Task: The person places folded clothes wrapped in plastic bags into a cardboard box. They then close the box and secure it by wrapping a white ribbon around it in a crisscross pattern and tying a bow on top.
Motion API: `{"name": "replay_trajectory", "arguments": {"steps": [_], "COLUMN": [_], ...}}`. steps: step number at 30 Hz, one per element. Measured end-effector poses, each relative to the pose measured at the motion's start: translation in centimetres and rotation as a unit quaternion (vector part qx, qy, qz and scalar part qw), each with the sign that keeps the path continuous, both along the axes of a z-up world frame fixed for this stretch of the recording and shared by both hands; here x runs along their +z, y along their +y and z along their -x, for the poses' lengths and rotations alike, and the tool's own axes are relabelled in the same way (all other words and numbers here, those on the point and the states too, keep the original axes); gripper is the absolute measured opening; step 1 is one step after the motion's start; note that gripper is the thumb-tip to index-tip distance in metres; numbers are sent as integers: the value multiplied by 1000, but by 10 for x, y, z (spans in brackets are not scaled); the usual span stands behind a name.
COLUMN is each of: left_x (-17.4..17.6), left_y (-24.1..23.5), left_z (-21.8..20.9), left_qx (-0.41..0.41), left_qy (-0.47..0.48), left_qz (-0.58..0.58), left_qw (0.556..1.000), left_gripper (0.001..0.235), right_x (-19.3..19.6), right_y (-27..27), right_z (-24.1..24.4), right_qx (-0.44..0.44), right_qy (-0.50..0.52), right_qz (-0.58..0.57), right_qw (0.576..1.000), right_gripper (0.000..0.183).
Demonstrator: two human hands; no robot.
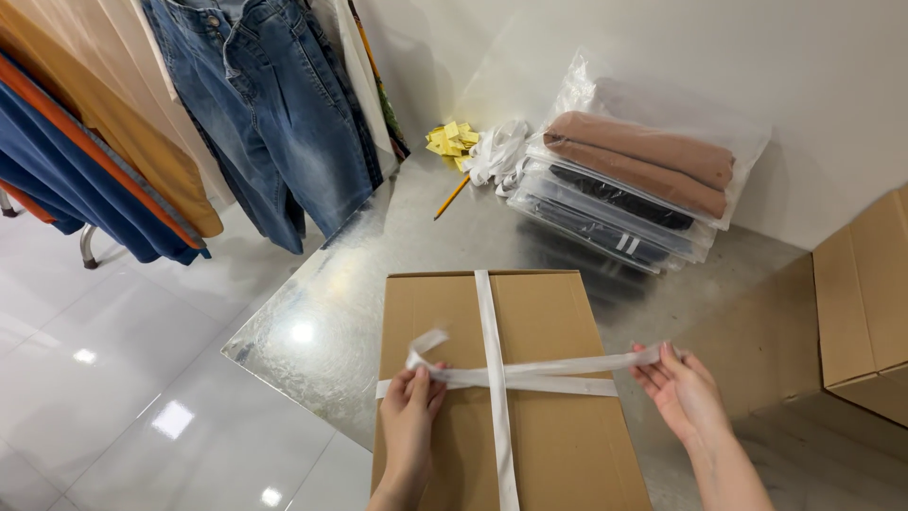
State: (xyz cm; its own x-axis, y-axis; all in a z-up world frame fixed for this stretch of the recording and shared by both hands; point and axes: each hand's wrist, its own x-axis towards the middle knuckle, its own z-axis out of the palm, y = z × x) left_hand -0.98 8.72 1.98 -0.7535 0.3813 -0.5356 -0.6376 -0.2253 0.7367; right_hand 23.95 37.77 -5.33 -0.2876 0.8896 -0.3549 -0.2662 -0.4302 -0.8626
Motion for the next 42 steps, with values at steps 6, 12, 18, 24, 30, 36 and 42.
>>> {"name": "replay_trajectory", "arguments": {"steps": [6,12,18,24,30,36,42], "left_x": [-43,-26,1,19,13,-4,-33], "left_y": [-21,-31,-27,-19,-3,-9,-12], "left_z": [2,3,1,-1,-1,13,14], "left_qx": [66,51,10,20,-20,8,70], "left_qy": [-45,-83,-86,-111,-64,-57,-103], "left_qz": [-35,-21,8,12,-1,-43,-59], "left_qw": [996,995,996,994,998,997,991], "left_gripper": [23,16,17,16,23,33,25], "right_x": [-80,-97,4,54,-3,31,-42], "right_y": [19,23,-42,-75,-49,-67,-26], "right_z": [-20,-19,18,45,33,51,48], "right_qx": [-23,-39,68,85,-33,-51,-57], "right_qy": [-46,-119,-255,-371,-293,26,80], "right_qz": [73,114,189,112,-68,34,96], "right_qw": [996,986,946,918,953,998,991], "right_gripper": [16,21,94,65,21,7,34]}}
